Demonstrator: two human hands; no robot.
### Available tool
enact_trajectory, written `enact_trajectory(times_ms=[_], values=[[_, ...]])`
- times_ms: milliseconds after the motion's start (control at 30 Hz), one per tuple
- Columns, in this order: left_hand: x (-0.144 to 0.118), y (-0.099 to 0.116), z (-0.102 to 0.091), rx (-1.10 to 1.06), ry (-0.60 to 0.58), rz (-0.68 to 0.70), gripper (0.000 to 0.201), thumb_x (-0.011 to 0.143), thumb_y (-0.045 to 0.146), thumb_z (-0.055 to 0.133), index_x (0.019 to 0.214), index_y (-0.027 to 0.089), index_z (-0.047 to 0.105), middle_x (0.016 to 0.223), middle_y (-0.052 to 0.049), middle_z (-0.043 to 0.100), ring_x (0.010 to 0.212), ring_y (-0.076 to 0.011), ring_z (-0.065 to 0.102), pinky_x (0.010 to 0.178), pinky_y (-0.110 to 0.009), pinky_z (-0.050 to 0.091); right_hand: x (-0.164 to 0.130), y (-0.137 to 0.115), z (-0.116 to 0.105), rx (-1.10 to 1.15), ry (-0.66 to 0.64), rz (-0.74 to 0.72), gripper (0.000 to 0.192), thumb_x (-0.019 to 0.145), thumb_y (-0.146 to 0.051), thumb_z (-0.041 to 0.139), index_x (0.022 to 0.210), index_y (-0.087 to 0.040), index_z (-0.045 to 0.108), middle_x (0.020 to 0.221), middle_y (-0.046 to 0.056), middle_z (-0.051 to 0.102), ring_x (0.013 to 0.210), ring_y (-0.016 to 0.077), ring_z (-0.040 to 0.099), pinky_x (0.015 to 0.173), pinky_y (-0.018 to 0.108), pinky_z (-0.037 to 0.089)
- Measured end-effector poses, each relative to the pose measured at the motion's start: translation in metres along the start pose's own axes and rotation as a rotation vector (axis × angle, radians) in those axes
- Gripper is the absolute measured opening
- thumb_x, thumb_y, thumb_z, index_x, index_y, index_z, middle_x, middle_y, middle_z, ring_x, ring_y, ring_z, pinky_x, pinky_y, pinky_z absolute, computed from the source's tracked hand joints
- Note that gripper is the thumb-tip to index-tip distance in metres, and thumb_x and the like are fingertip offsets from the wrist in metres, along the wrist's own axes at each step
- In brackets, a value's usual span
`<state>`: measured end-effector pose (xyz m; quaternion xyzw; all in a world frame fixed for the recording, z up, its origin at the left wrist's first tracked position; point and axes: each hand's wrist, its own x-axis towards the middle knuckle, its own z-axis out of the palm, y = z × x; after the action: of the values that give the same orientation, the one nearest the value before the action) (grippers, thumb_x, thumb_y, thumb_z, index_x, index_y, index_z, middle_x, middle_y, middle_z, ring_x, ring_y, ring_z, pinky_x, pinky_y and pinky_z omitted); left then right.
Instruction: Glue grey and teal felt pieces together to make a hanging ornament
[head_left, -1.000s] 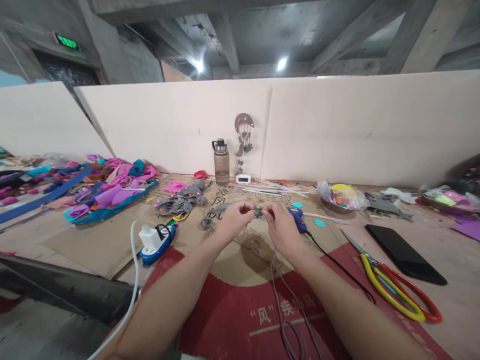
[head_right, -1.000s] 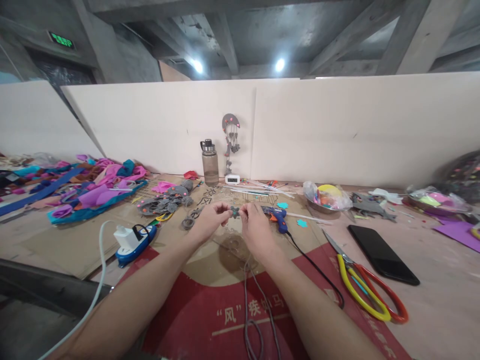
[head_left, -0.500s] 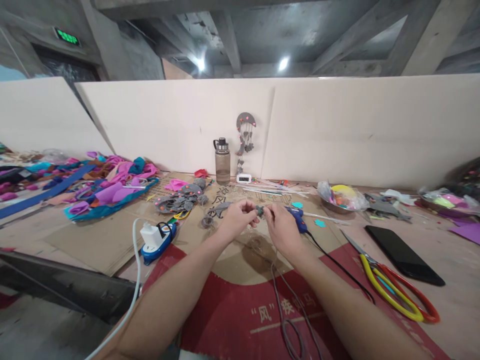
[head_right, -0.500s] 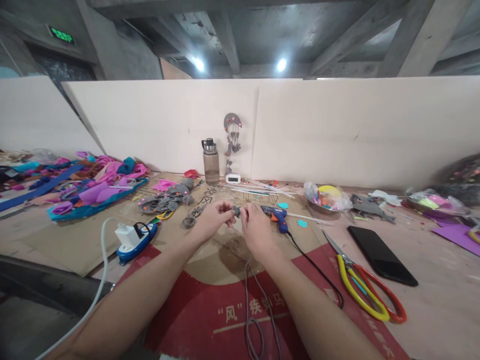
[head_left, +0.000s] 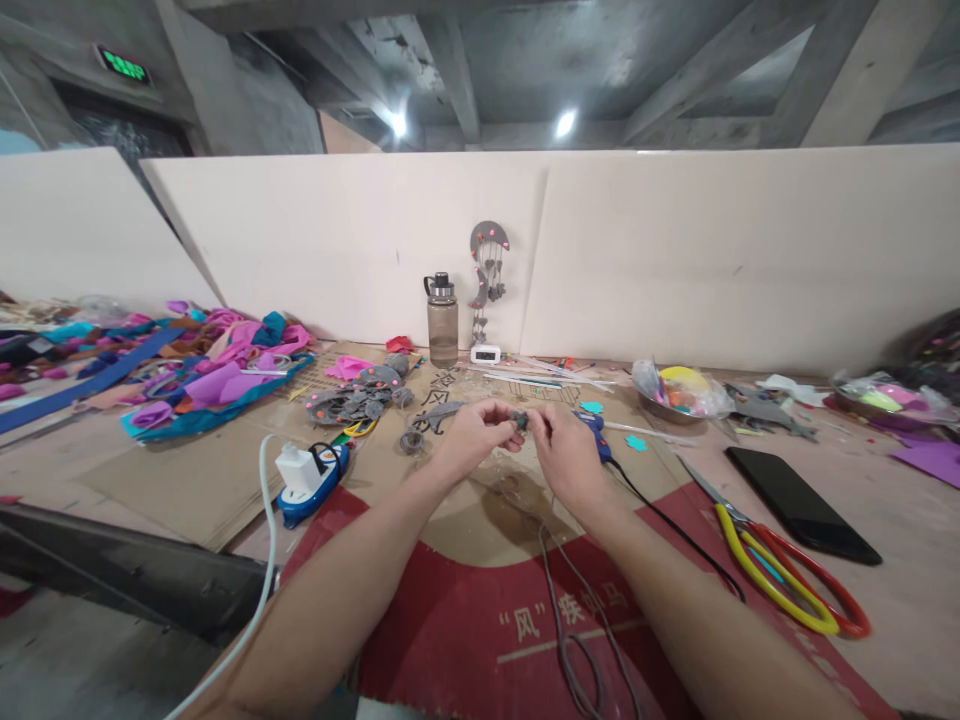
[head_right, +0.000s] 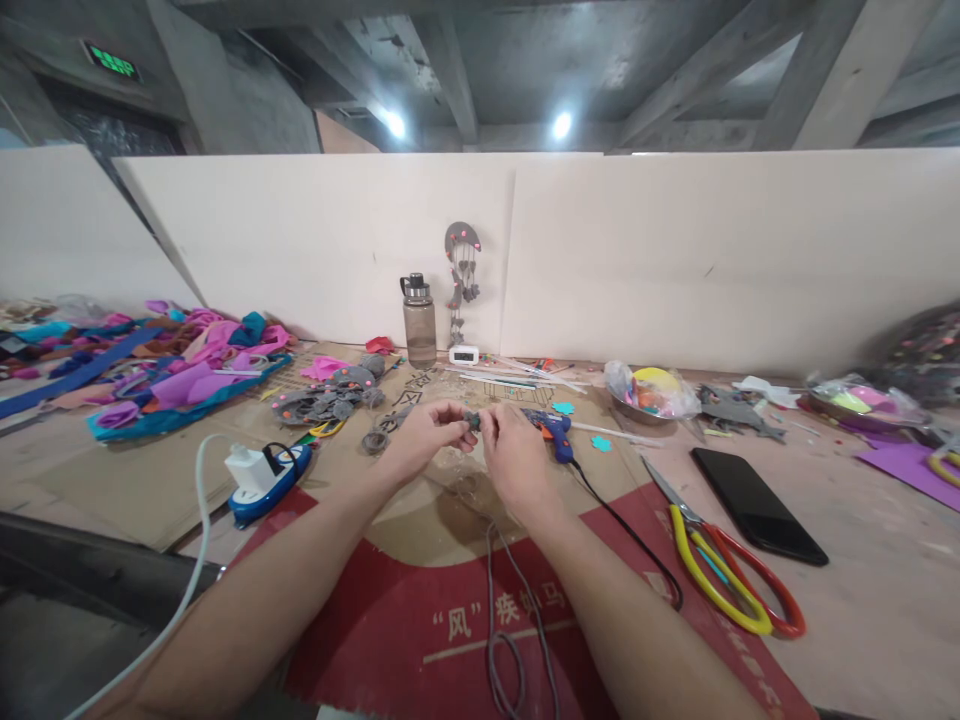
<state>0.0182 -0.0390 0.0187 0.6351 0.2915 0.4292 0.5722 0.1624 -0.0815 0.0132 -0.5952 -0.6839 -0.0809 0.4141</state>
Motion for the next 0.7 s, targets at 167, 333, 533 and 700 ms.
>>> enact_trajectory(times_ms=[167,333,533,700], values=[[0.001,-0.003,-0.001,0.016,-0.006,0.003,0.02,0.073,0.03,0.067,0.079,0.012,0.06,0.066,-0.003,0.065,0.059,-0.0111,0.062,0.065,-0.027,0.052,-0.001,-0.002,-0.001,0.026,-0.014,0.02,0.028,0.093,-0.031,0.039,0.07,-0.021,0.051,0.069,0.004,0.061,0.064,0.018,0.053,0.061,0.03,0.034],[0.003,-0.005,0.0,-0.028,0.034,-0.036,0.021,0.072,0.031,0.069,0.074,0.013,0.059,0.062,-0.001,0.064,0.054,-0.0101,0.06,0.061,-0.026,0.052,0.0,-0.002,-0.002,0.175,-0.055,0.071,0.029,0.094,-0.034,0.039,0.071,-0.022,0.053,0.071,0.004,0.062,0.066,0.0178,0.054,0.064,0.03,0.037],[0.005,-0.01,-0.001,0.01,0.084,-0.013,0.013,0.073,0.025,0.063,0.075,0.013,0.059,0.059,-0.001,0.063,0.05,-0.0096,0.058,0.055,-0.024,0.05,0.0,-0.004,-0.002,0.279,-0.087,0.103,0.03,0.093,-0.037,0.04,0.071,-0.021,0.053,0.071,0.003,0.062,0.065,0.0173,0.054,0.063,0.029,0.037],[0.007,-0.014,-0.002,0.032,0.108,0.021,0.008,0.073,0.021,0.059,0.074,0.013,0.06,0.06,-0.001,0.063,0.049,-0.0094,0.057,0.054,-0.024,0.049,0.0,-0.007,-0.003,0.305,-0.083,0.087,0.03,0.092,-0.037,0.04,0.072,-0.021,0.055,0.071,0.002,0.062,0.067,0.0176,0.055,0.063,0.029,0.037]])
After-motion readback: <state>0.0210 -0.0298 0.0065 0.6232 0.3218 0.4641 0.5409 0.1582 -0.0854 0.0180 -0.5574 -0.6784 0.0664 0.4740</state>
